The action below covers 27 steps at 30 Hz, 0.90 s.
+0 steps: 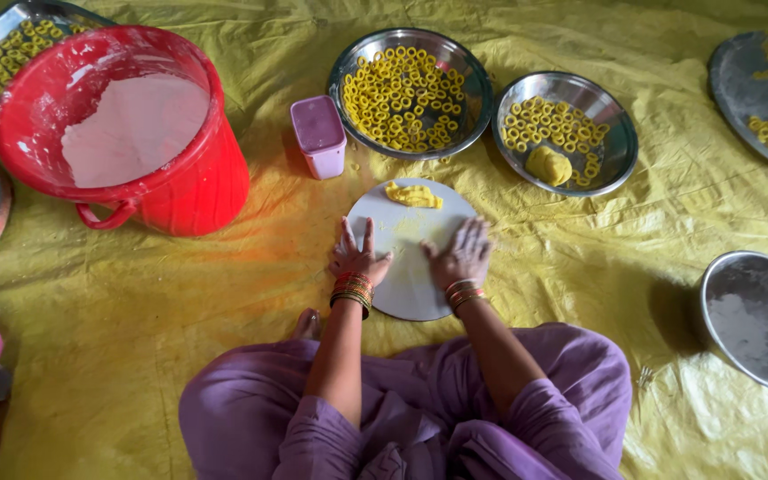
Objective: The person sits on a yellow tarp and shapes yellow dough into small rings by hand. They roll small pieces of dough into thin strips, join the ends to form rings, and place the finished rings into metal trays nearby.
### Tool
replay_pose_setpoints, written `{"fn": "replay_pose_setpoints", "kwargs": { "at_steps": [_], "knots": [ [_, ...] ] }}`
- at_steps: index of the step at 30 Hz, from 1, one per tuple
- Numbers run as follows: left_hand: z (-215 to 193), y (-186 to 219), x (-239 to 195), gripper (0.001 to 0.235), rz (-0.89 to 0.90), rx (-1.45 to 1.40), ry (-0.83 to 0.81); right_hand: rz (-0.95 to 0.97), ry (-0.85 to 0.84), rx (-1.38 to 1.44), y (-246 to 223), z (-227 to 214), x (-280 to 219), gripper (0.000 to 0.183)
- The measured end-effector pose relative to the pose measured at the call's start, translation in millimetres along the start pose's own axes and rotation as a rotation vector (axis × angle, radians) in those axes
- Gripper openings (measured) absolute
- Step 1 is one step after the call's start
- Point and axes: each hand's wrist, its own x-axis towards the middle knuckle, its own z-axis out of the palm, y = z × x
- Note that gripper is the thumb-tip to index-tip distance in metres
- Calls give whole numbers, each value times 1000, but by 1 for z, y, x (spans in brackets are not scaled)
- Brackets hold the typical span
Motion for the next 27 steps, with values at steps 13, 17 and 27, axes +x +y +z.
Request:
{"fn": "replay_pose_setpoints", "kwargs": {
  "at_steps": [13, 17, 27],
  "knots": [
    [4, -10, 21, 69, 17, -111, -15, -871, -137, -220, -53, 55, -61, 90],
    [0, -14, 12, 71, 31, -78, -25, -643, -127, -246, -42, 46, -43, 91],
    [2, -22, 11, 75, 55, -73, -68, -80, 104, 48, -20, 12, -14, 104]
  ]
}}
